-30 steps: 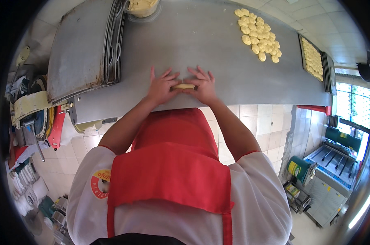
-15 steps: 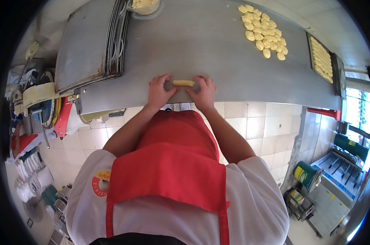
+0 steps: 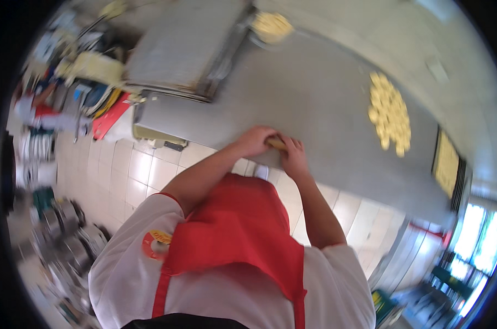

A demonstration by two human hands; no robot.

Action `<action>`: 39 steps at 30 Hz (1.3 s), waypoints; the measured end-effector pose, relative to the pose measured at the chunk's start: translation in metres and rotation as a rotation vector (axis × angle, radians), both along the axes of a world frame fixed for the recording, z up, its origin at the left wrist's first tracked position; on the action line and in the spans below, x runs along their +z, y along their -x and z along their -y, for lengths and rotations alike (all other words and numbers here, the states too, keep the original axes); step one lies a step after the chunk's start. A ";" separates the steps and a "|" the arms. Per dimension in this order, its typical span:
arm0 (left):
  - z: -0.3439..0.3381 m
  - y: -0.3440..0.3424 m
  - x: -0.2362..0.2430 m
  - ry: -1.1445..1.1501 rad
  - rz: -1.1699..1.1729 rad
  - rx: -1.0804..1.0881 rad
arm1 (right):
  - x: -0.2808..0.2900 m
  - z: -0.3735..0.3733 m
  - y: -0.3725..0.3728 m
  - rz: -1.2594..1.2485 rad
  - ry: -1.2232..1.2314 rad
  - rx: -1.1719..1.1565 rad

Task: The person shapes dough by hand on a metal table, pressing pieces flat, adding a filling, rolling them into cylinders, and placing them onto a baking tray.

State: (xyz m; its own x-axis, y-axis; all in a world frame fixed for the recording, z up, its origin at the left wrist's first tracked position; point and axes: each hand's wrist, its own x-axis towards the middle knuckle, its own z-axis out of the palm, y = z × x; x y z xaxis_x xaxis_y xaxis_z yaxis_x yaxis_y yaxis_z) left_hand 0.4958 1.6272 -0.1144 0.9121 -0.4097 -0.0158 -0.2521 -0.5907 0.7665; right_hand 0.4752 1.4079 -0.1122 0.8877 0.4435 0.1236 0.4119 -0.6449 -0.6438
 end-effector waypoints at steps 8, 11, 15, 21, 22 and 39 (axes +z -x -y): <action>-0.251 0.035 0.301 0.413 0.692 0.335 | 0.228 -0.245 -0.064 0.375 -0.669 0.295; -0.324 0.073 0.325 0.536 0.927 0.540 | 0.260 -0.374 -0.096 0.467 -0.874 0.295; -0.372 0.111 0.251 0.513 0.734 0.778 | 0.173 -0.466 -0.144 0.120 -0.332 0.150; -0.385 0.149 0.163 0.699 0.436 0.909 | 0.143 -0.496 -0.139 -0.092 -0.164 0.058; -0.383 0.138 0.160 0.724 0.409 0.867 | 0.153 -0.502 -0.142 -0.146 -0.132 0.038; -0.102 -0.033 0.126 0.726 -0.067 -0.026 | 0.003 0.202 -0.076 0.329 0.323 -1.110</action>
